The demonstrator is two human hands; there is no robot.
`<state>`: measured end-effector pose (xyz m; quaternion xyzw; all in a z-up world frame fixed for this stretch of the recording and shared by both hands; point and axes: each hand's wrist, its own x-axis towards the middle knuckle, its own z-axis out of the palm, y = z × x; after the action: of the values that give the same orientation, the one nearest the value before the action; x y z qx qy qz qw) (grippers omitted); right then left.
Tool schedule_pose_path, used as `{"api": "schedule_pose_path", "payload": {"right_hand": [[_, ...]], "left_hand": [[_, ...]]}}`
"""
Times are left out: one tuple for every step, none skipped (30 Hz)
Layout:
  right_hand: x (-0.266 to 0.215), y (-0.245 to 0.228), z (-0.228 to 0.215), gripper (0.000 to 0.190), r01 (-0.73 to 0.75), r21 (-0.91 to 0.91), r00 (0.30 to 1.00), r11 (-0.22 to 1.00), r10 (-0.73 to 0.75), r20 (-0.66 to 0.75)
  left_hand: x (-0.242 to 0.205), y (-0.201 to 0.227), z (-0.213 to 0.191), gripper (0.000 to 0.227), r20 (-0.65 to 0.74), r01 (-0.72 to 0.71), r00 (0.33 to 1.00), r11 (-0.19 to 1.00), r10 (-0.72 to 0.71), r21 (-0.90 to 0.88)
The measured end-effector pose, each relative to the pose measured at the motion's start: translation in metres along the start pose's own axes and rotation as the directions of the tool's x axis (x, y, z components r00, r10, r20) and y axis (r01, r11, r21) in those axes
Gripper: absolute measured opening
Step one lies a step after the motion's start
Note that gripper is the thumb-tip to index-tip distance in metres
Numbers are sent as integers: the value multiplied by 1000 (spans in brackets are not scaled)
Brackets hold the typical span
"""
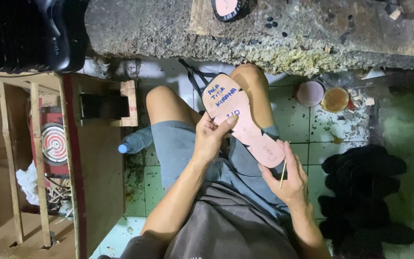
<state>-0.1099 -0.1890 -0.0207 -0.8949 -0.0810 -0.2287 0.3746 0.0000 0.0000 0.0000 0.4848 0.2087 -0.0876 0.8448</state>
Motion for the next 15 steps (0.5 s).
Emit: {"api": "schedule_pose_path", "payload": {"right_hand": [[2,-1,0,74,0,0,1000,1000,0,1],[3,-2,1,72,13,3,1000,1000,-13,-10],[5,-3,2,69,26,5,999,1000,-26,-23],[4,-3,3,69,27,4,999,1000,-27,-25],[3,-4,5,69,32,-26,999,999,-33,-35],[2,-4,7,68,36,-55,998,998,-39,-46],[4,-6,7,68,35,-56,998,998,-38,-46],[5,-8,7,68,38,-47,998,998,-41,-53],[7,-9,7,67,42,-38,997,998,-45,-59],[8,-10,7,67,43,-38,997,998,-45,-59],[9,-12,7,66,41,-39,997,998,-43,-57],[9,-13,7,66,40,-39,998,998,-42,-55],[13,-13,2,66,40,-40,997,998,-42,-57],[16,-13,-3,68,7,78,999,997,-10,35],[18,-13,-9,70,-38,191,991,981,13,132]], "left_hand": [[0,1,1,25,-1,0,1000,1000,0,-1],[-1,2,1,25,-8,11,1000,1000,-11,-14],[-1,3,2,24,-12,20,1000,999,-21,-26],[0,1,1,24,-10,20,1000,999,-20,-27],[1,-1,-1,23,-18,23,1000,999,-24,-35],[2,-3,-2,22,-27,26,999,999,-27,-43],[2,-2,-1,22,-27,27,999,999,-28,-42],[2,-1,-1,22,-24,28,999,999,-29,-43],[3,0,-1,21,-21,27,999,999,-28,-44],[3,-1,-2,21,-22,26,999,999,-27,-44],[3,-3,-3,22,-20,32,999,999,-33,-41],[3,-4,-4,22,-19,38,999,999,-39,-38],[4,-1,-4,22,-17,37,999,999,-38,-37],[6,2,-5,23,-12,49,999,999,-49,-14],[6,4,-5,23,-9,62,998,998,-62,9]]}}
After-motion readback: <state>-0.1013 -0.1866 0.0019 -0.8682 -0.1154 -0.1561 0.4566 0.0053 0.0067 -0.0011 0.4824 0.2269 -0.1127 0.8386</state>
